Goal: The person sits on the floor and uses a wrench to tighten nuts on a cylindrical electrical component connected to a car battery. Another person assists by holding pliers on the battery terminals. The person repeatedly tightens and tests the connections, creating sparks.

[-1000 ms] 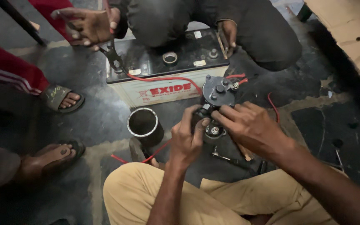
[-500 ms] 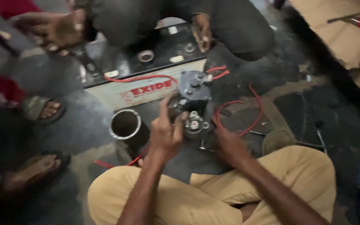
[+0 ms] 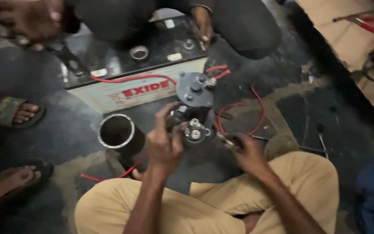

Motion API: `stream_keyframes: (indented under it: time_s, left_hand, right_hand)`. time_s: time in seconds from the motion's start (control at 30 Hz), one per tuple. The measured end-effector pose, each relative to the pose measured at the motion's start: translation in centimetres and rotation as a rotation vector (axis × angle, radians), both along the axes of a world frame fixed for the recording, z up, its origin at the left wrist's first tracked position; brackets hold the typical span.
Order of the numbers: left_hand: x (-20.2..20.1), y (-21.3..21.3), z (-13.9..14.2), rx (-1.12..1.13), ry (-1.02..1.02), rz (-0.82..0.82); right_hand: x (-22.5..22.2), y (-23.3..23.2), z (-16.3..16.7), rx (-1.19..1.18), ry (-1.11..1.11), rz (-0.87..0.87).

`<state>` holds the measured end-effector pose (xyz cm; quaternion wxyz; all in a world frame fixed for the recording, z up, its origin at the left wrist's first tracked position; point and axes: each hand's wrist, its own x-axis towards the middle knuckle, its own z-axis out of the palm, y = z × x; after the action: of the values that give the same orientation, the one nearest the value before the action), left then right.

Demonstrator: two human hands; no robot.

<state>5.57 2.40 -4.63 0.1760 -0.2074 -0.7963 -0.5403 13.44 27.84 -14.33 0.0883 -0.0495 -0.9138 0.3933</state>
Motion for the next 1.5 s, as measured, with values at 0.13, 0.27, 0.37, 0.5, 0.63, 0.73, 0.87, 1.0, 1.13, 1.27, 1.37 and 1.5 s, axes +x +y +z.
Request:
stream_keyframes:
  time_s: [0.13, 0.27, 0.37, 0.5, 0.63, 0.73, 0.87, 1.0, 1.13, 1.27, 1.37, 1.5]
  left_hand:
    - [-0.2, -0.5, 0.2, 0.109, -0.033, -0.092]
    - [0.0, -0.5, 0.5, 0.063, -0.007, -0.061]
    - [0.0, -0.4, 0.7, 0.12, -0.011, -0.07]
    - [-0.1, -0.5, 0.7, 0.111, 0.035, -0.041]
    - [-0.3, -0.8, 0.9, 0.031, 0.218, -0.067]
    - [-0.1, -0.9, 1.3, -0.065, 0.221, -0.097]
    - [0.0, -0.8, 1.7, -0.105, 0.226, -0.073]
    - [0.1, -0.7, 1.9, -0.01, 0.243, -0.106]
    - [0.1, -0.6, 1.7, -0.077, 0.264, -0.055]
    - [0.0, -0.6, 1.4, -0.098, 0.251, -0.053]
    - [0.0, -0.5, 1.2, -0.145, 0.271, -0.049]
    - [-0.2, -0.5, 1.3, -0.128, 0.302, -0.056]
  right_hand:
    - [1.5, -0.1, 10.2, 0.031, 0.302, -0.011]
    - [0.1, -1.3, 17.4, 0.139, 0.405, 0.187]
    - [-2.5, -2.8, 18.7, 0.272, 0.493, 0.412]
    - [-4.7, -3.6, 18.9, 0.42, 0.469, 0.445]
    - [-5.5, -2.7, 19.2, 0.684, 0.604, 0.527]
    - [-5.3, -1.9, 18.2, 0.72, 0.581, 0.576]
    - [-5.3, -0.9, 16.7, 0.7, 0.515, 0.567]
    - [-5.6, -1.2, 17.8, 0.707, 0.303, 0.289]
    - [-2.2, -4.5, 18.8, 0.171, 0.349, 0.088]
    - [3.5, -9.6, 15.2, 0.091, 0.424, -0.118]
    - [5.3, -11.5, 12.9, 0.172, 0.556, 0.017]
    - [4.0, -10.3, 13.8, -0.145, 0.453, -0.062]
